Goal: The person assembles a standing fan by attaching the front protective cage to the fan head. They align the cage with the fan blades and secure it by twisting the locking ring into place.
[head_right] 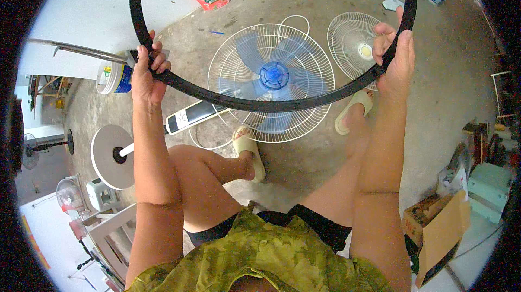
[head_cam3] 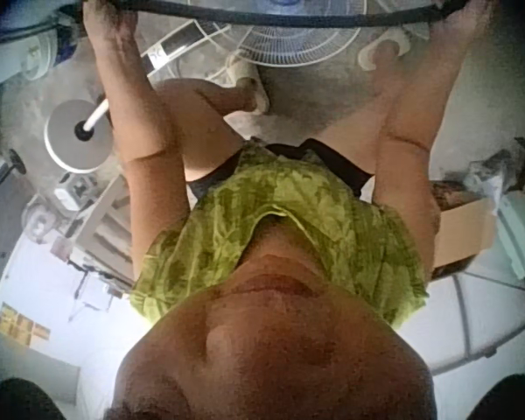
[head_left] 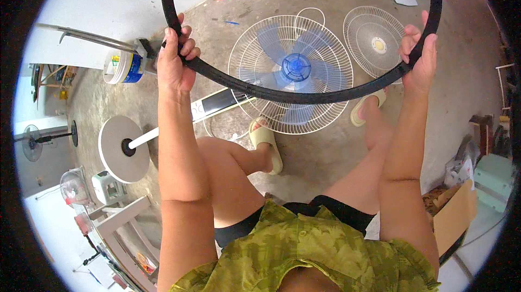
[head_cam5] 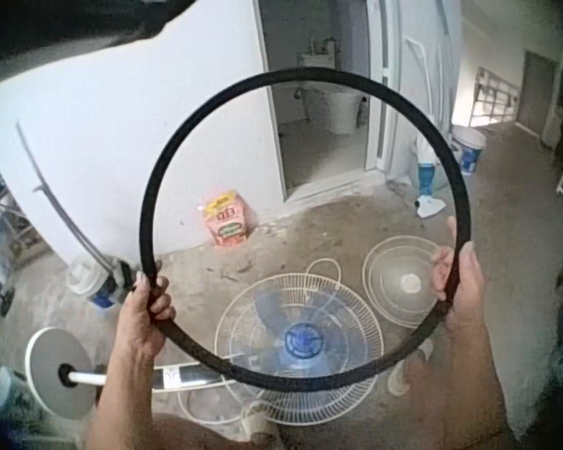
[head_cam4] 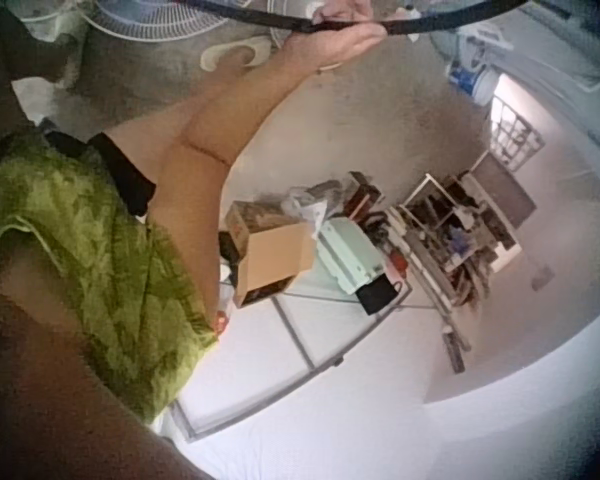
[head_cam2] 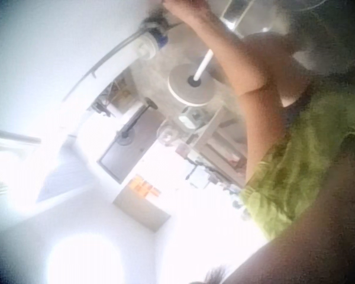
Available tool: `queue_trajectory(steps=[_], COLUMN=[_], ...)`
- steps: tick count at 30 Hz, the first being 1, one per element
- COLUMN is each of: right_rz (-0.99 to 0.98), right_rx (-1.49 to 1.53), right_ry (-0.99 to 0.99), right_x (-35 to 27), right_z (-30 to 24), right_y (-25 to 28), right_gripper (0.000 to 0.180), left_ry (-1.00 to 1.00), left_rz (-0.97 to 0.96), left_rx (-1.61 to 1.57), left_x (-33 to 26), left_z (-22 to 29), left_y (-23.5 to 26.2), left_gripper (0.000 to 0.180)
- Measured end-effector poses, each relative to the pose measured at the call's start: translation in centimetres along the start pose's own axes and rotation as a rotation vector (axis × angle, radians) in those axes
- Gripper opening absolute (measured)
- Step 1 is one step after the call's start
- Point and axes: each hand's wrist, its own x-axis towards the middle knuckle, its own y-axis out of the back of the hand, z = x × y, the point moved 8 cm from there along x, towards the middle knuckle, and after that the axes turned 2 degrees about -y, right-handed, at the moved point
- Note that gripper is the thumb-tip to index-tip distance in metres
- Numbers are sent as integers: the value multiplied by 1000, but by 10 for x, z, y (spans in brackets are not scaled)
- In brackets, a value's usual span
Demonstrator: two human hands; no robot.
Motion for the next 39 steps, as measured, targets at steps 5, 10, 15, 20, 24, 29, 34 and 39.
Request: queue_trajectory(steps=[5,10,15,20,24,29,34,39], right_rz=[58,89,258,327,410,426,487,592], right_rx=[64,11,-119,-197,-271,-271,-148,-97], right_ry=[-11,-139,-279,-389,-474,-543,-648,-719], right_x=[1,1,-5,-11,-16,-26,-34,-49], right_z=[3,20,41,65,93,117,143,169], right_y=[2,10,19,33,52,68,92,117], right_gripper=[61,56,51,48,47,48,46,38], left_ry=[1,-59,-124,-223,-302,-321,-289,-317], left_rz=[-10,-5,163,361,425,350,210,91], left_rx=[50,145,373,598,622,628,417,403], left_x=[-4,-3,-16,-27,-32,-46,-55,-66], left_z=[-1,3,12,10,8,9,8,12], left_y=[-9,1,-15,-25,-39,-74,-100,-121], left_gripper=[44,44,33,33,37,38,36,40])
